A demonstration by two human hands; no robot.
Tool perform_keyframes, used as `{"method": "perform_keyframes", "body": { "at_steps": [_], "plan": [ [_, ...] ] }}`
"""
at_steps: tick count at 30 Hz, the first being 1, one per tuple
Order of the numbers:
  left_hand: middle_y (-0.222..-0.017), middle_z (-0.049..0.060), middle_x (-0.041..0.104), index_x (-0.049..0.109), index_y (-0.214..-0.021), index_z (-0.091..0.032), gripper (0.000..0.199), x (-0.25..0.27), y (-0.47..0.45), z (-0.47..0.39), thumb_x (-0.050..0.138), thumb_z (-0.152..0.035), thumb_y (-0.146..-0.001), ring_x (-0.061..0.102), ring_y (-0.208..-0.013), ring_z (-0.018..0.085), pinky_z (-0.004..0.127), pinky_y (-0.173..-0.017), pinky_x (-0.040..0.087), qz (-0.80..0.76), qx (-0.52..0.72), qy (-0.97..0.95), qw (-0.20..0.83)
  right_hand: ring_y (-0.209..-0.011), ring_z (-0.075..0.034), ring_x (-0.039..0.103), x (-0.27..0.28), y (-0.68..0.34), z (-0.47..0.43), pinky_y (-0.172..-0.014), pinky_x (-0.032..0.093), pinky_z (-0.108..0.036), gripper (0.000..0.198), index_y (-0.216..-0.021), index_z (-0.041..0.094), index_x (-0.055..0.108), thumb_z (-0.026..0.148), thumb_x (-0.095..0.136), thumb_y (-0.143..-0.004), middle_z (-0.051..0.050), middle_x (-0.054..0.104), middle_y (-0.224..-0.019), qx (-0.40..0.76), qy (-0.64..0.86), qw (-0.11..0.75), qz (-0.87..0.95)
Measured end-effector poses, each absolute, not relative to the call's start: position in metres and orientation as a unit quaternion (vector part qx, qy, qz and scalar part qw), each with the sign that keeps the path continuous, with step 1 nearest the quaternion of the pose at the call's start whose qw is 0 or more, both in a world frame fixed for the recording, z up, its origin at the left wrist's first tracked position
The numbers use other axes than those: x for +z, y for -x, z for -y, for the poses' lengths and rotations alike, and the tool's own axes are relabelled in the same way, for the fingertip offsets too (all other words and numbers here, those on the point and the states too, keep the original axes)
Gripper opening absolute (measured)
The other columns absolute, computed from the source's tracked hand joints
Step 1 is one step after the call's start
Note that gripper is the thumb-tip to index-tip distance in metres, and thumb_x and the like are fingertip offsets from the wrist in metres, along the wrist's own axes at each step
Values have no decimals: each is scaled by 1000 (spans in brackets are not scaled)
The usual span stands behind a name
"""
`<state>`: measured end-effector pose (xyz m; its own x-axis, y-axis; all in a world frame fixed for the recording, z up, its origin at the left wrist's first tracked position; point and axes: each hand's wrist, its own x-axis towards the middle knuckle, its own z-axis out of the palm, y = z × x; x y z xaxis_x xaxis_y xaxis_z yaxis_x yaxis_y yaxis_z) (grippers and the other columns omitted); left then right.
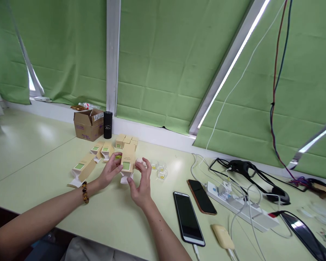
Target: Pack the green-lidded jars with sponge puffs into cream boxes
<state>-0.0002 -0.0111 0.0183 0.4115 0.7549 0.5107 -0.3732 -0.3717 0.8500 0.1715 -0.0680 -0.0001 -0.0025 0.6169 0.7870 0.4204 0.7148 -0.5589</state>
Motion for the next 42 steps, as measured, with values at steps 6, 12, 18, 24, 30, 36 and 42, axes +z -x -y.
{"method": "perform_keyframes", "body": {
  "at_steps": [6,12,18,24,30,36,42],
  "plan": [
    [-128,14,63,43,-134,-24,47,13,-4,9,62,-45,-97,66,-111,24,40,-95,51,-176,534,-651,510,-153,-35,26,1,-172,70,-107,52,-56,49,-144,28,48,36,57,-97,-14,29,-156,92,386,584,708],
    [-145,15,50,43,-140,-27,51,10,-4,8,62,-45,-97,65,-89,15,32,-83,53,-241,552,-676,424,-149,-35,34,2,-173,71,-107,52,-53,42,-138,28,59,38,59,-97,-13,29,-156,112,395,589,696],
    [-160,12,30,56,-134,-29,36,15,4,13,56,-38,-100,64,-104,18,40,-95,55,-220,548,-727,351,-147,-32,37,3,-174,70,-102,55,-47,40,-137,29,61,42,53,-100,-12,33,-154,165,383,621,664],
    [-160,11,29,65,-129,-31,35,16,7,16,65,-33,-94,58,-122,27,41,-92,59,-219,524,-758,321,-138,-30,48,0,-177,68,-102,54,-47,41,-138,32,61,43,49,-101,-9,31,-155,191,381,620,658],
    [-150,11,39,68,-125,-30,30,13,0,14,65,-33,-95,64,-105,20,40,-88,61,-252,539,-735,324,-104,-22,65,-3,-178,64,-92,58,-43,44,-139,33,60,42,59,-96,-10,31,-154,231,371,635,636],
    [-141,11,44,68,-124,-29,28,10,-4,13,61,-35,-98,65,-99,18,39,-88,61,-260,558,-724,312,-83,-13,65,1,-176,65,-86,59,-40,40,-134,33,63,40,65,-94,-11,32,-152,279,374,642,609],
    [-139,11,43,69,-124,-29,28,7,-5,13,62,-34,-97,66,-92,16,39,-86,61,-268,552,-726,311,-77,-12,68,0,-175,61,-84,61,-40,37,-127,32,66,41,70,-91,-11,36,-151,312,383,649,579]
  ]
}}
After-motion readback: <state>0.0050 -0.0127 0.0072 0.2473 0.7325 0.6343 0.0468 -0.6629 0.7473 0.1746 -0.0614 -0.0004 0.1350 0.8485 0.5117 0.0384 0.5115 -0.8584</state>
